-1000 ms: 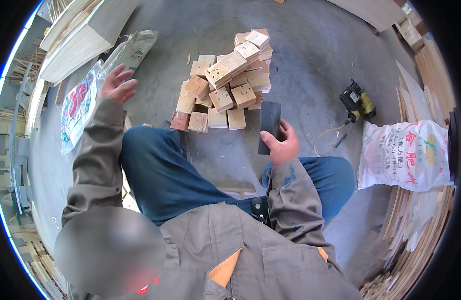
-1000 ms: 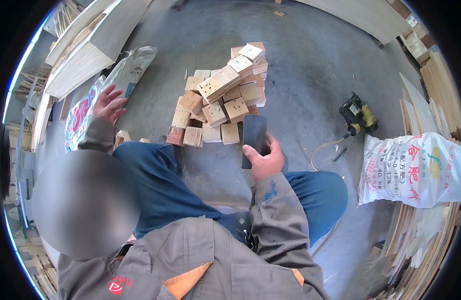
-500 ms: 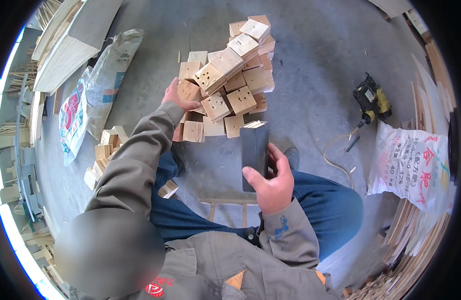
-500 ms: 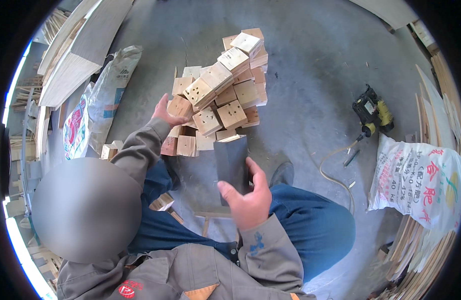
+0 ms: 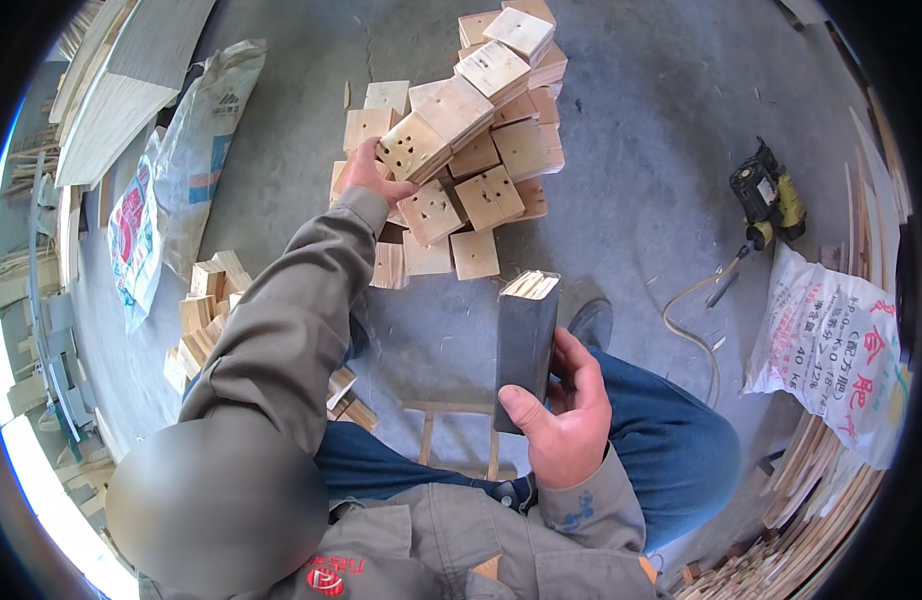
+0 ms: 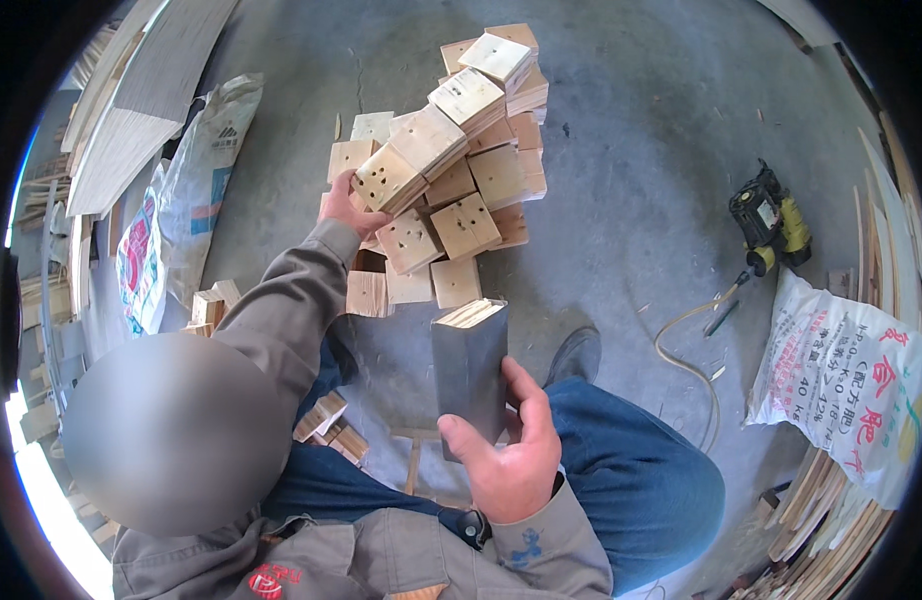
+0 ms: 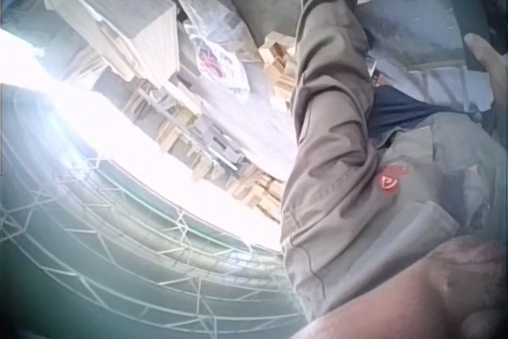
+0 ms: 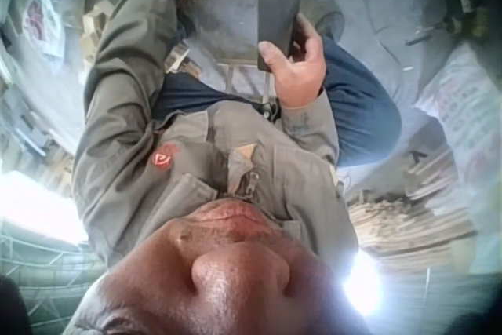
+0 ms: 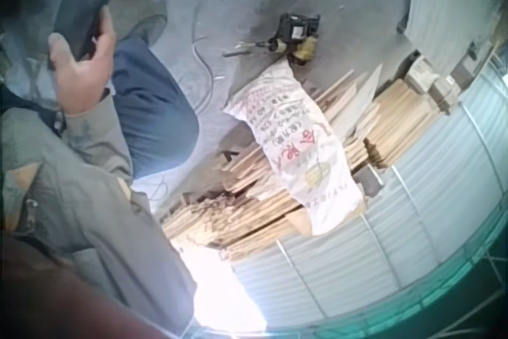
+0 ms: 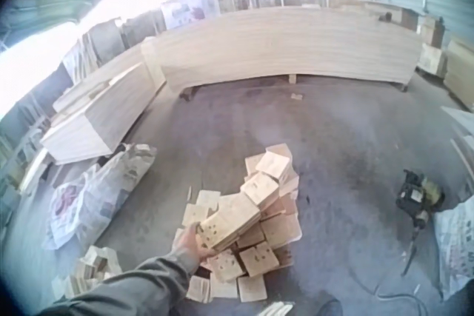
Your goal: The person sits on the floor and sands small wooden blocks one by one using a sanding block. They pick up a block, sand its edges and faces, and place it on a pile of finished pieces.
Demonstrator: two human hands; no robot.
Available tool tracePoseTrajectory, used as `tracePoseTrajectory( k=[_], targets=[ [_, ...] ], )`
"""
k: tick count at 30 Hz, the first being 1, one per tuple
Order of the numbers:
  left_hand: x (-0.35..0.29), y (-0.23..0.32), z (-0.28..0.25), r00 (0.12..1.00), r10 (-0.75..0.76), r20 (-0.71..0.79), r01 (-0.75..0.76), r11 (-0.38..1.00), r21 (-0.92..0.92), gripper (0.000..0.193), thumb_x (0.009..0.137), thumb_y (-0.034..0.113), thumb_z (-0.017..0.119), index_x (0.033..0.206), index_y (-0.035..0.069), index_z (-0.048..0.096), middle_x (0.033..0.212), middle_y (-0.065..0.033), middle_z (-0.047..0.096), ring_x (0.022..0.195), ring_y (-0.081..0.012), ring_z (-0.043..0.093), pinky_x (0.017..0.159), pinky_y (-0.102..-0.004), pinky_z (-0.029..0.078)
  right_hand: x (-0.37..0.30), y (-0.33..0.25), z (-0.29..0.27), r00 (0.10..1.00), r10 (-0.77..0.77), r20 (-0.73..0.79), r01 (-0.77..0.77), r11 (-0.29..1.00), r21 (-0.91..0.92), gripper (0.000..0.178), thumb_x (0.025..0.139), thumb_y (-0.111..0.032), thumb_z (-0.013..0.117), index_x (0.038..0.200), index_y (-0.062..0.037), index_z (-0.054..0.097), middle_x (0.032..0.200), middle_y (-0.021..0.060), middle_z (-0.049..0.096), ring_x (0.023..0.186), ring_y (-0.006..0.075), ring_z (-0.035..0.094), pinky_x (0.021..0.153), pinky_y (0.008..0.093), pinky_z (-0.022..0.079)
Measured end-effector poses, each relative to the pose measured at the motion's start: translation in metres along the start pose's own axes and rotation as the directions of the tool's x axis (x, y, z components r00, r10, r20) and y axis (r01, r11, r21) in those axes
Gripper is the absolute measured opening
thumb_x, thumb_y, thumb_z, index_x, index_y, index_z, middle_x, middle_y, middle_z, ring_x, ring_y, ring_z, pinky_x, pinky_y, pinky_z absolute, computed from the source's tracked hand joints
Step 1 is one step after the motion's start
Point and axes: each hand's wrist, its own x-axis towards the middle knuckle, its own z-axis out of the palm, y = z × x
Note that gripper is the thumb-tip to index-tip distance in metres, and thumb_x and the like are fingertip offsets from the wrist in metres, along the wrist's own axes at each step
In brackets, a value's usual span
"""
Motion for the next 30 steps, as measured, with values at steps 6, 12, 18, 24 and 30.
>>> tracePoseTrajectory(
  k=[6,12,18,24,30],
  targets=[
    [-0.030,0.011,-0.023,1.000,0.006,-0.023,-0.005,1.000,0.022,0.101,0.056,0.022,0.096,0.138,-0.005,0.045,0.125,-0.0190,0.062,0.115,-0.0278,0.064,0.104,-0.0370,0.051,-0.006,-0.002,0.003,0.997,-0.078,-0.011,0.077,0.997,-0.019,0.081,0.081,-0.017,0.087,0.145,0.0086,0.045,0.134,0.0221,0.060,0.118,0.0255,0.063,0.100,0.0361,0.052],
    [-0.096,0.044,-0.051,0.964,0.252,-0.086,-0.261,0.960,-0.105,0.096,0.053,0.034,0.096,0.133,0.002,0.053,0.126,-0.0201,0.059,0.121,-0.0345,0.059,0.105,-0.0412,0.049,-0.016,0.006,-0.002,0.981,-0.193,-0.011,0.193,0.980,-0.049,0.078,0.081,-0.016,0.086,0.143,0.0094,0.047,0.133,0.0225,0.062,0.119,0.0264,0.063,0.101,0.0359,0.051],
    [-0.192,0.120,-0.068,0.927,0.371,-0.060,-0.374,0.926,-0.058,0.089,0.057,0.033,0.094,0.130,0.000,0.054,0.121,-0.0193,0.060,0.118,-0.0343,0.059,0.103,-0.0417,0.050,-0.032,0.007,-0.019,0.930,-0.359,-0.077,0.361,0.932,0.017,0.070,0.082,-0.012,0.085,0.139,0.0099,0.051,0.130,0.0204,0.064,0.116,0.0250,0.064,0.102,0.0360,0.051],
    [-0.269,0.091,-0.056,0.953,0.173,0.250,-0.247,0.921,0.301,0.088,0.058,0.033,0.091,0.131,-0.001,0.055,0.123,-0.0251,0.062,0.117,-0.0392,0.062,0.103,-0.0403,0.051,-0.047,0.001,-0.047,0.858,-0.480,-0.182,0.486,0.874,-0.015,0.061,0.083,-0.006,0.082,0.134,0.0092,0.055,0.125,0.0180,0.067,0.112,0.0233,0.066,0.099,0.0362,0.052],
    [-0.308,0.096,-0.070,0.949,0.187,0.255,-0.248,0.941,0.233,0.087,0.059,0.029,0.088,0.132,-0.002,0.053,0.125,-0.0234,0.060,0.120,-0.0384,0.059,0.104,-0.0399,0.050,-0.041,0.018,-0.049,0.882,-0.442,-0.167,0.442,0.896,-0.036,0.062,0.081,-0.011,0.086,0.133,0.0092,0.057,0.126,0.0203,0.068,0.115,0.0250,0.066,0.101,0.0359,0.052]
  ],
)
